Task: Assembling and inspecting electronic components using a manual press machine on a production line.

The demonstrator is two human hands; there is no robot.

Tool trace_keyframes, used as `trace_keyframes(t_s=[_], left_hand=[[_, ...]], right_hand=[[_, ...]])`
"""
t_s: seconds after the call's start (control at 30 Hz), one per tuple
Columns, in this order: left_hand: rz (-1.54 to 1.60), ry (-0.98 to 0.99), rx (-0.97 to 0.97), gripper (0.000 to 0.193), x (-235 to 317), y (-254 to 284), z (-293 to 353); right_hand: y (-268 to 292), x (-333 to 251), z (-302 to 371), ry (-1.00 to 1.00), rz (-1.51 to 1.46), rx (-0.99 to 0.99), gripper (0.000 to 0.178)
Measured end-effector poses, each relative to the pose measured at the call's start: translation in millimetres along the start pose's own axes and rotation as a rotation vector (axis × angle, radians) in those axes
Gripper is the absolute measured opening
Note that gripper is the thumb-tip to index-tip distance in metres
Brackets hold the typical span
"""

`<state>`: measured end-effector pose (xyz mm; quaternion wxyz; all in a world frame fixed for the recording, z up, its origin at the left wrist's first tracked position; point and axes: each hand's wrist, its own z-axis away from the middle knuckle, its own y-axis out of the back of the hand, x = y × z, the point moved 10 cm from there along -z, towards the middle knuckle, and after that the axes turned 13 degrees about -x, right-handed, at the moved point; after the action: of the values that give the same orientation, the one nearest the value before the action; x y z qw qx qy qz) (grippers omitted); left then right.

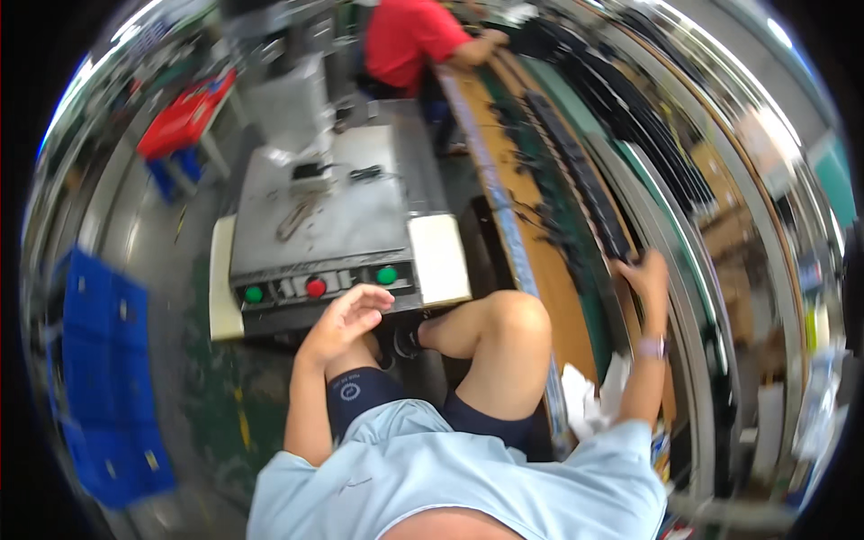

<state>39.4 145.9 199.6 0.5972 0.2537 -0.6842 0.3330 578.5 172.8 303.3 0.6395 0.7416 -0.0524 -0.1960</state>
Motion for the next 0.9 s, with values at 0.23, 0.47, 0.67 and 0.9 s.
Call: trace_keyframes(t_s=[0.23,0.47,0.67,0.9], left_hand=[[0.055,-0.105,0.096,0.030,13.4,17.5,-0.3],[-0.064,-0.248,-0.096,0.035,71.9,-51.4,-45.5],[0.068,-0.504,-0.016,0.041,130.6,-84.7,-45.6],[-0.271,-0.589,0.181,0.050,151.0,-70.3,-7.7]], right_hand=[[119.6,-102.1,51.3,0.583,-0.656,0.309,0.041],[147.6,-272.1,85.0,1.084,-0.953,0.057,0.054],[81.9,-378.2,153.8,1.359,-1.003,-0.396,0.057],[44.2,-384.5,171.1,1.238,-0.876,-0.379,0.052]])
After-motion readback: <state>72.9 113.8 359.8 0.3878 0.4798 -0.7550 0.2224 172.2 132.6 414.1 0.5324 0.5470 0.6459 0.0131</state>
